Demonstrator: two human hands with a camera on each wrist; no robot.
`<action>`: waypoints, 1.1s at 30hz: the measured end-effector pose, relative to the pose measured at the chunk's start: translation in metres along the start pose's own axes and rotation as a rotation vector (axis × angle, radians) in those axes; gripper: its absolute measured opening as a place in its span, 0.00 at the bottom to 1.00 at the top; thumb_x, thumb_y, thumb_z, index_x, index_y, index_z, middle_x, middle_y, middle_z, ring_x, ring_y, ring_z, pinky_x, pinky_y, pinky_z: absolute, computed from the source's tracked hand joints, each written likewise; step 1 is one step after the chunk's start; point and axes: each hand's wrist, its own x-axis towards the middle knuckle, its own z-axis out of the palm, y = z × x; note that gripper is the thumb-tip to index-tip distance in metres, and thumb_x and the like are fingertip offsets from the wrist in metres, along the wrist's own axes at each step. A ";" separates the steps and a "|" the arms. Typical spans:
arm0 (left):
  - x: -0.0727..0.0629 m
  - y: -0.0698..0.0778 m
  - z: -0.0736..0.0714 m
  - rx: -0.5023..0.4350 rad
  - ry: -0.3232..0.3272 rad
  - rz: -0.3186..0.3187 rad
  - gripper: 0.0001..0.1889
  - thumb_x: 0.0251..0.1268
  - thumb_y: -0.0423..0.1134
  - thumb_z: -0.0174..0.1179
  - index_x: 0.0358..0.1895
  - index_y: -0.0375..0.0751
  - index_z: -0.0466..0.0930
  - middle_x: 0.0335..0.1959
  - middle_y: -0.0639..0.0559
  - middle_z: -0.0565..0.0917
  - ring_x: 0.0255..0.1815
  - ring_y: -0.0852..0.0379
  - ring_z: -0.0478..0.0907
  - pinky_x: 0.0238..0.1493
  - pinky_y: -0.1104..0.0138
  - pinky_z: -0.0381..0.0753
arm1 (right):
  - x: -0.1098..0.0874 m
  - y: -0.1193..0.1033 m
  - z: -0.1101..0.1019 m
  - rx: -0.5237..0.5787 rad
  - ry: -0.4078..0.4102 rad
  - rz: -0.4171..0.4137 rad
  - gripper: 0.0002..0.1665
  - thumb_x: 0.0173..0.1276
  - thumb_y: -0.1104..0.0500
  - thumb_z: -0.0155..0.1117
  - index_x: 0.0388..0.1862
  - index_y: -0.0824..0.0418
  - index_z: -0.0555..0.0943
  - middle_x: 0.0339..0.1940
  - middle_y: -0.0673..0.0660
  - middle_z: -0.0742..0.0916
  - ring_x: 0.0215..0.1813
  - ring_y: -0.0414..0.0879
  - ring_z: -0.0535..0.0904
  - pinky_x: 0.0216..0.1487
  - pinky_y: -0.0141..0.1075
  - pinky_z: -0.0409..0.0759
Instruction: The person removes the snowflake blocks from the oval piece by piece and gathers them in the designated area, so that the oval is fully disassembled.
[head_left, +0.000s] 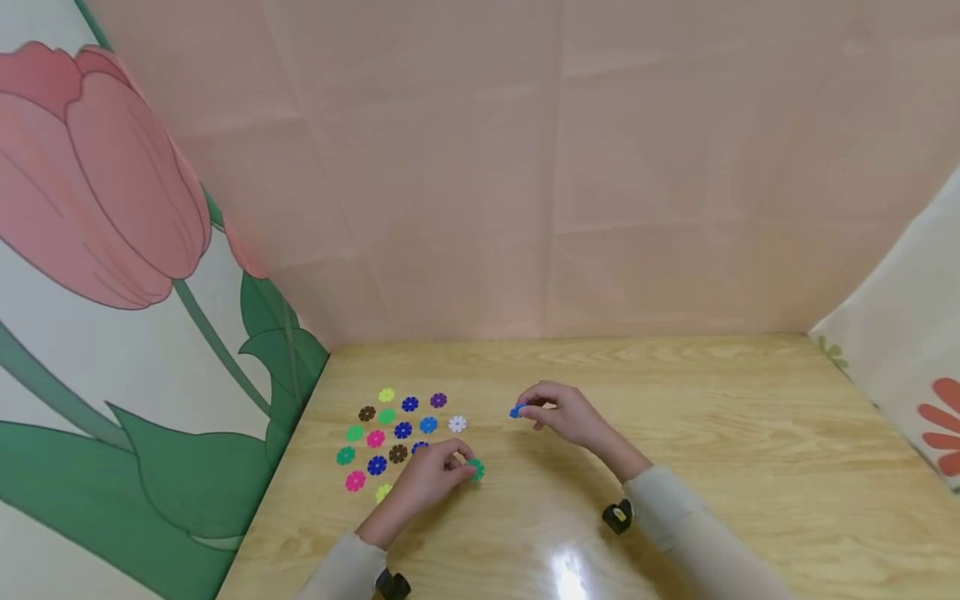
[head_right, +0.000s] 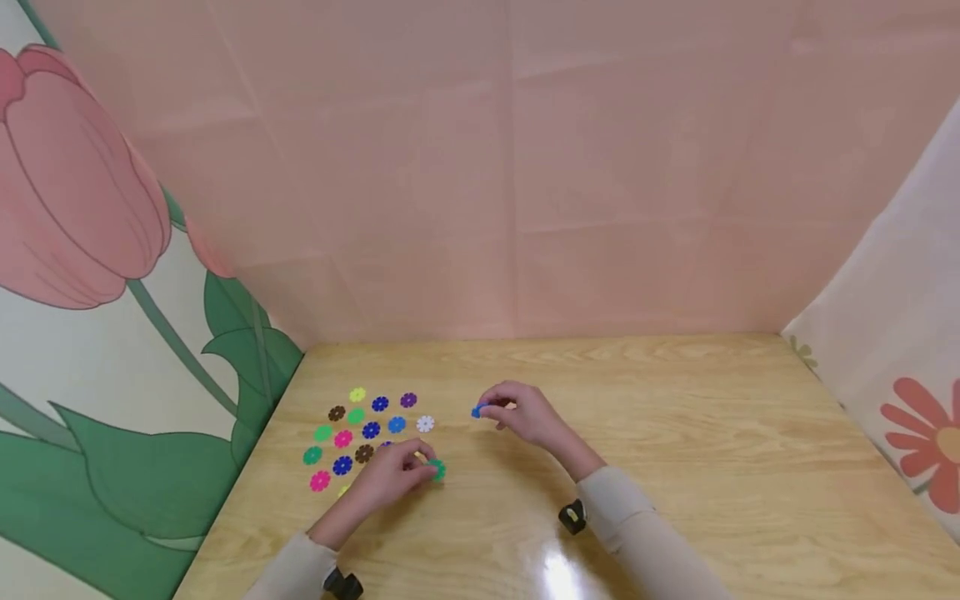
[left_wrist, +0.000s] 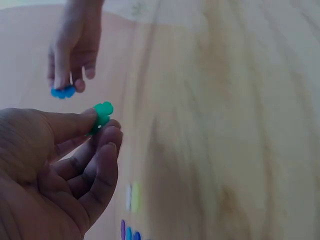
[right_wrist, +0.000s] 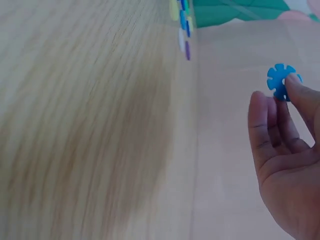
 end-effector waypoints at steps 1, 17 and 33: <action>-0.001 -0.003 0.000 0.018 -0.002 -0.013 0.04 0.67 0.45 0.68 0.41 0.53 0.84 0.28 0.57 0.84 0.27 0.60 0.79 0.28 0.67 0.78 | 0.006 0.002 0.003 0.005 -0.007 0.020 0.07 0.74 0.57 0.65 0.44 0.59 0.86 0.44 0.57 0.86 0.44 0.61 0.83 0.43 0.48 0.87; -0.012 -0.020 -0.006 0.053 -0.045 -0.080 0.05 0.67 0.42 0.67 0.41 0.48 0.83 0.25 0.59 0.83 0.25 0.60 0.78 0.26 0.67 0.76 | 0.058 0.019 0.035 -0.021 -0.035 0.197 0.06 0.73 0.61 0.66 0.47 0.58 0.85 0.34 0.58 0.86 0.34 0.50 0.83 0.37 0.41 0.84; -0.015 -0.029 -0.010 0.159 -0.010 -0.074 0.05 0.65 0.42 0.69 0.39 0.49 0.83 0.27 0.61 0.79 0.28 0.62 0.74 0.31 0.69 0.75 | 0.088 0.025 0.058 -0.071 -0.037 0.242 0.06 0.73 0.63 0.65 0.46 0.60 0.85 0.33 0.56 0.87 0.33 0.47 0.83 0.33 0.34 0.81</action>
